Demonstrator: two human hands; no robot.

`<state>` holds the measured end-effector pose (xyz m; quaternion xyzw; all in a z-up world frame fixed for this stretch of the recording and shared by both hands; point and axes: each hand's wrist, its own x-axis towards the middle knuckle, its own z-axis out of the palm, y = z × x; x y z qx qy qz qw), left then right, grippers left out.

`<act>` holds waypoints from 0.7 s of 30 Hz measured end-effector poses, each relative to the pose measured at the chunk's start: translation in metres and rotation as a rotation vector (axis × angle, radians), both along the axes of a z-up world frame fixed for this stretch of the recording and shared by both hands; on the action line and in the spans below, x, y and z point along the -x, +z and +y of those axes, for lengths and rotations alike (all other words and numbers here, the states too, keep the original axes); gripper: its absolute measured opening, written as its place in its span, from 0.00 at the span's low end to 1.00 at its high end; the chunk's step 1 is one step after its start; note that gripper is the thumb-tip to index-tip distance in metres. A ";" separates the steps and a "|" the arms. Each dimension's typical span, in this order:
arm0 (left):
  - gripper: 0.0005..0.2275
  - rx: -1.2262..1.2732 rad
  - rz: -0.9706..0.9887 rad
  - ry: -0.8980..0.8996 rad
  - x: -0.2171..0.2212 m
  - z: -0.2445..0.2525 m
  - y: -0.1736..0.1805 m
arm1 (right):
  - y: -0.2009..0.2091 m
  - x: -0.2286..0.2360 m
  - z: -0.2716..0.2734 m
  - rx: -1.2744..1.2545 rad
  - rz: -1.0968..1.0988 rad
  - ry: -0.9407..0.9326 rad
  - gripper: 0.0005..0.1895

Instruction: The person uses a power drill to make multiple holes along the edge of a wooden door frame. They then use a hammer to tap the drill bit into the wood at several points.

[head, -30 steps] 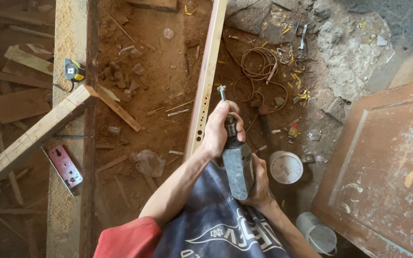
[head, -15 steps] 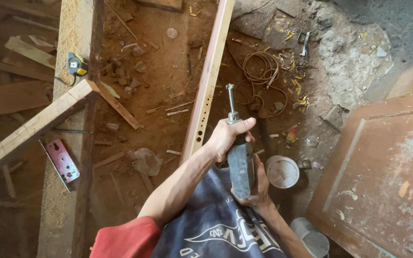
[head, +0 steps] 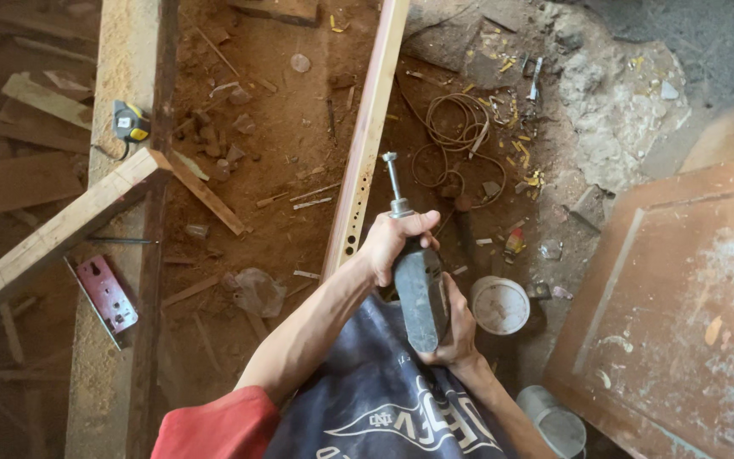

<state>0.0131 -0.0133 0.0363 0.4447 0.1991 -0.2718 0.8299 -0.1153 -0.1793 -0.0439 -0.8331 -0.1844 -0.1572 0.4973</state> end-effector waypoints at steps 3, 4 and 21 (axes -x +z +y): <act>0.14 0.019 0.027 -0.007 0.001 0.004 -0.005 | 0.002 0.000 0.001 -0.057 0.011 0.042 0.52; 0.15 0.015 0.028 -0.016 0.001 0.006 -0.007 | 0.004 -0.001 0.001 -0.055 -0.010 0.053 0.51; 0.20 0.335 0.152 0.115 0.003 0.015 -0.037 | -0.019 -0.017 -0.021 -0.309 0.171 0.330 0.61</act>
